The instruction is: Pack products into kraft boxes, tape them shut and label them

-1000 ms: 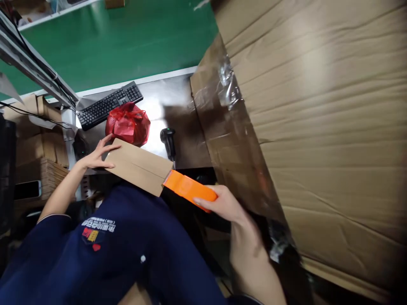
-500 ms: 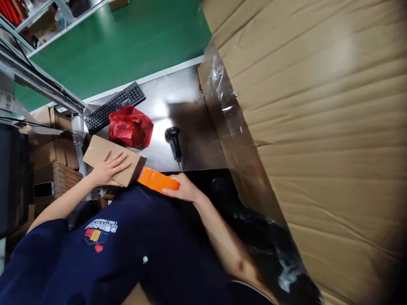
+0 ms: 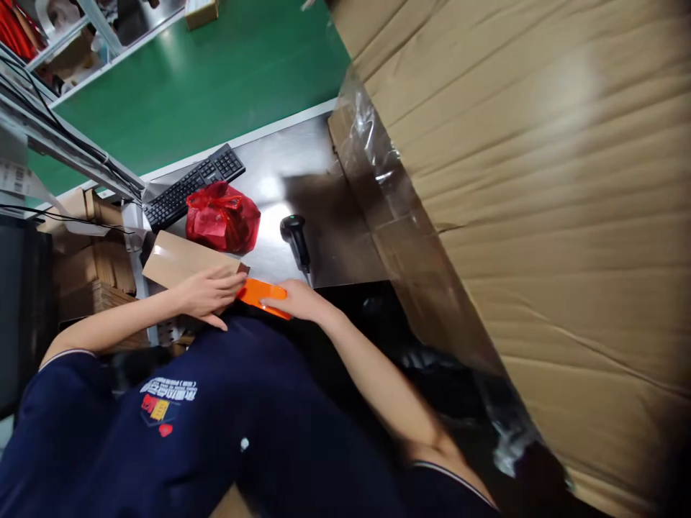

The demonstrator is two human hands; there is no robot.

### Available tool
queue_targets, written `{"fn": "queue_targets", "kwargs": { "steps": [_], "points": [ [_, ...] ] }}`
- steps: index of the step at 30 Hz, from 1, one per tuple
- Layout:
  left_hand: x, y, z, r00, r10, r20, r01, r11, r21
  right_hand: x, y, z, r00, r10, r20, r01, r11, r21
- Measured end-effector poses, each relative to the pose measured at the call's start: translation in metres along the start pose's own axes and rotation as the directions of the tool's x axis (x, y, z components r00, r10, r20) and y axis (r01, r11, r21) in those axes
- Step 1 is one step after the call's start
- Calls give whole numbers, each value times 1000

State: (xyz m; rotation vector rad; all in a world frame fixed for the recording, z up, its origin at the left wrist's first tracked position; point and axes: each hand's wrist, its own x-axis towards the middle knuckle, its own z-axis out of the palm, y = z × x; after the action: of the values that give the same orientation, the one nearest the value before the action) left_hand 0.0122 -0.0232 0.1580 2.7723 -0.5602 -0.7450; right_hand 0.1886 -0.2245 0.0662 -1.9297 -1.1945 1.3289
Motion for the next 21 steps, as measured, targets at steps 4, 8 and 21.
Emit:
{"fn": "queue_targets", "kwargs": {
  "steps": [4, 8, 21],
  "points": [
    [38, -13, 6, 985, 112, 134, -87, 980, -180, -16, -52, 12, 992, 38, -118, -78, 931, -356],
    [52, -21, 10, 976, 192, 99, -170, 966, -196, -28, -61, 18, 972, 101, -211, -180, 899, -399],
    [-29, -20, -42, 969, -194, -153, 172, 974, -149, 36, 51, -51, 676, 301, -673, -584, 776, -238]
  ]
}}
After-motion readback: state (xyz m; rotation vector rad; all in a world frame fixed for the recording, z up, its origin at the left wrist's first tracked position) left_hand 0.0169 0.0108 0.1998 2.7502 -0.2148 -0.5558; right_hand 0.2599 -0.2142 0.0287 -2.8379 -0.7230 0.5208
